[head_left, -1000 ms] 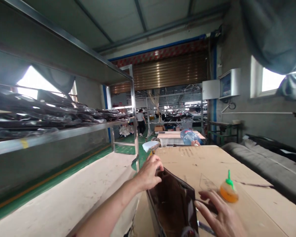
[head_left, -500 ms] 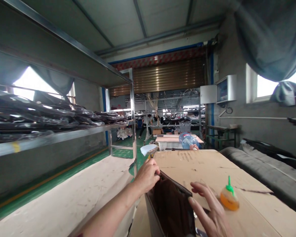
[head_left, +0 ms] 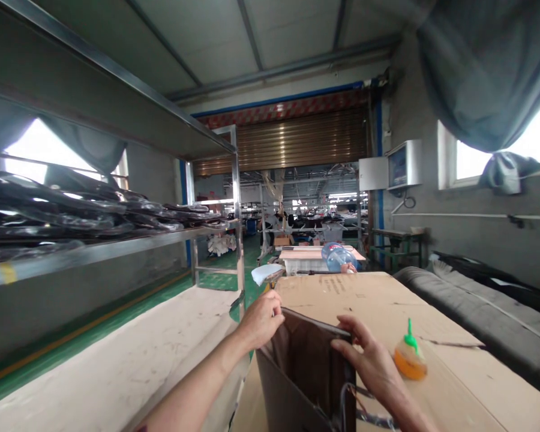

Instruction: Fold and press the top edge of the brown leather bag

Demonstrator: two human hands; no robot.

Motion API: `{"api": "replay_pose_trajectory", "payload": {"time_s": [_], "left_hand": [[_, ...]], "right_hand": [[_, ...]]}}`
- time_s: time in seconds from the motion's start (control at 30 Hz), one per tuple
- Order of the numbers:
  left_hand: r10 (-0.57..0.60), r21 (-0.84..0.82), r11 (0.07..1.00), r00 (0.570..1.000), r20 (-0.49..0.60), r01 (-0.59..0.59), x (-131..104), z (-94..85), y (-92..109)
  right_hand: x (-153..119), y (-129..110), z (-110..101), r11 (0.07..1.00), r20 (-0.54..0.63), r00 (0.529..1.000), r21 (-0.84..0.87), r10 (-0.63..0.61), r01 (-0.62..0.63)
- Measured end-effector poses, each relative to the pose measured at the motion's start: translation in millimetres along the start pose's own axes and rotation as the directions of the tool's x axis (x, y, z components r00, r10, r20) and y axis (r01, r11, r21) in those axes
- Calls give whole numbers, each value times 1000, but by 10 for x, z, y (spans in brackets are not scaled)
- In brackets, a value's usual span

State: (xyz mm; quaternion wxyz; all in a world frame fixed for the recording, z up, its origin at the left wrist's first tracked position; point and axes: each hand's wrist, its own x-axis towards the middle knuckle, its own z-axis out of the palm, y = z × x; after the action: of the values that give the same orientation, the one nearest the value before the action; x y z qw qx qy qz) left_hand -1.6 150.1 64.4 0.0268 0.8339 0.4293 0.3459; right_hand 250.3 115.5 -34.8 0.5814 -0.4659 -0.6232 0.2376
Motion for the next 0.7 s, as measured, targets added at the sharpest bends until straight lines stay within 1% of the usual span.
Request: {"api": "replay_pose_trajectory", "payload": {"time_s": [0.03,0.1,0.23,0.33,0.4,0.47,0.6,0.7], "left_hand": [[-1,-6,1000,1000,-2,1,-4,5,-14],[7,4,1000,1000,2,-7,-4,18,-42],[5,35,999,1000,27,-6,18,48,-83],[-29,20,999,997,76,27,35,50,-75],[-66,24,998,994,87,64,41,47,-52],[-85,39,996,995,61,82,43,52,-36],[-70,45,996,997,-18,71,42,83,-69],[-87,71,993,996,-34,89,43,77,-91]], "right_hand": [[25,-1,-7,999,12,999,19,35,-35],[59,-15,-16,997,34,997,34,66,-67],[81,-59,-26,998,62,997,22,51,-53],[82,-66,-35,999,78,996,8,43,-44],[84,-53,-40,999,84,995,3,46,-46],[87,-36,-41,999,87,995,-5,53,-53],[110,-30,-34,998,91,994,-20,63,-61],[126,-32,-39,998,82,995,-30,51,-49]]}}
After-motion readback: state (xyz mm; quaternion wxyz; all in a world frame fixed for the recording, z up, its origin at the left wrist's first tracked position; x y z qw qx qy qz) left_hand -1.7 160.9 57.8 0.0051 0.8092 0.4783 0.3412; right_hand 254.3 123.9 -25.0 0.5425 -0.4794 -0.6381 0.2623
